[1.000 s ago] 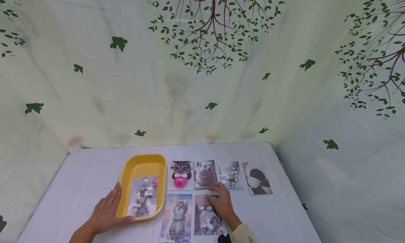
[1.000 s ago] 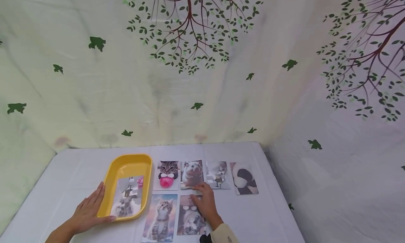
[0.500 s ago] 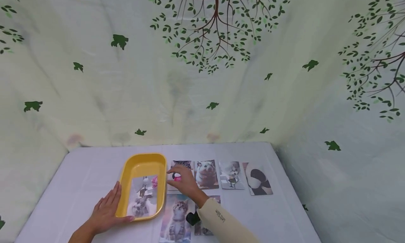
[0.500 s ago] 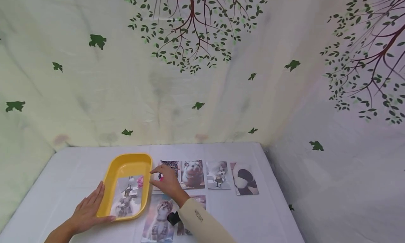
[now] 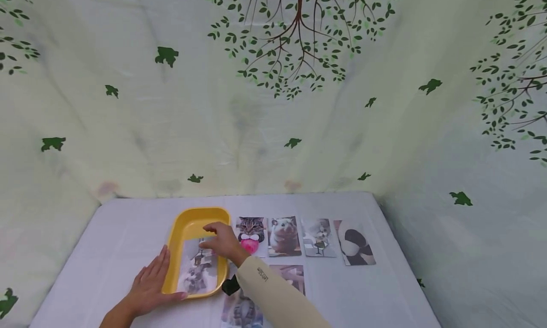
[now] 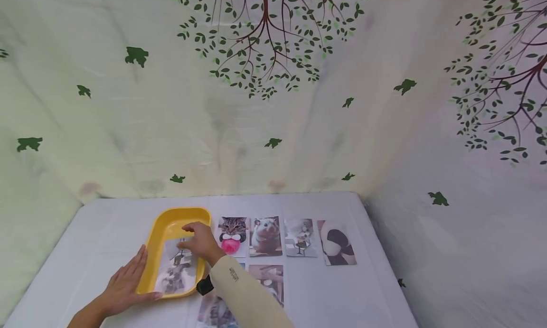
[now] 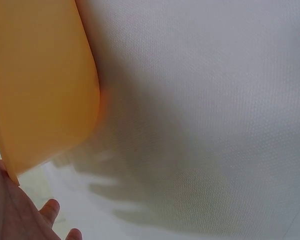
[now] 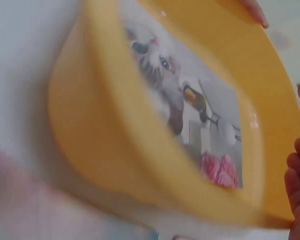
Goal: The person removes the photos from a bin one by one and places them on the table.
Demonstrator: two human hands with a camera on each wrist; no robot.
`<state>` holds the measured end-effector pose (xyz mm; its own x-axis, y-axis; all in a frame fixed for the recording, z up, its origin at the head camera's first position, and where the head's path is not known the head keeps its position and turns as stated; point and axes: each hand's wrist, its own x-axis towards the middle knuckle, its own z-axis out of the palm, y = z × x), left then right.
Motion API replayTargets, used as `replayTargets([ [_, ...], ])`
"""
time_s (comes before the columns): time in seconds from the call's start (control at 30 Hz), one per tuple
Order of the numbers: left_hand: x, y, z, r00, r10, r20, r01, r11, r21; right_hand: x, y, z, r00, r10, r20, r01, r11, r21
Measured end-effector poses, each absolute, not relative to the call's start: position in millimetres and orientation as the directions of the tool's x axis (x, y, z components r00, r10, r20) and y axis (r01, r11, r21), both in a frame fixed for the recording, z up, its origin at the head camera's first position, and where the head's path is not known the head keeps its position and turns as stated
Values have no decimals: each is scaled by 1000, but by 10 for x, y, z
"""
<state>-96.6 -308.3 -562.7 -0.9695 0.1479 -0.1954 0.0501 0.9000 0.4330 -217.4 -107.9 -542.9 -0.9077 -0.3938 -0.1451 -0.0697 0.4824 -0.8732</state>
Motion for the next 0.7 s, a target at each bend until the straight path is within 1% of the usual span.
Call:
replayTargets([
  [0.13,-955,-3081,-5639,-975,157,-156,77,902,426,-2198,-1194,-5440,-920,-353,-168,-3,436,-900],
  [0.23,-946,-3081,-5647,-978,159,-137,88,903,420,-2200,-1280,-5458,-936,-297,-189,57,402,-914],
  [0.33,-941,-3082,-5644,-978,165,-127,98,903,419,-2189,-1362,-5466,-946,-202,-252,157,395,-905],
  [0.43,-940,-3076,-5632,-975,151,-164,69,904,422,-2171,-1425,-5471,-934,-140,-328,249,403,-881],
  [0.47,-936,-3078,-5629,-975,155,-159,74,903,424,-2163,-1442,-5476,-930,-125,-345,265,420,-868],
  [0.57,-920,-3085,-5631,-979,155,-133,85,902,424,-2136,-1480,-5498,-932,-100,-349,261,484,-835],
  [0.67,-902,-3098,-5632,-982,162,-97,107,900,422,-2118,-1503,-5521,-943,-97,-317,215,551,-806],
  [0.7,-899,-3099,-5631,-982,158,-103,101,902,420,-2113,-1506,-5527,-946,-98,-310,202,568,-797],
])
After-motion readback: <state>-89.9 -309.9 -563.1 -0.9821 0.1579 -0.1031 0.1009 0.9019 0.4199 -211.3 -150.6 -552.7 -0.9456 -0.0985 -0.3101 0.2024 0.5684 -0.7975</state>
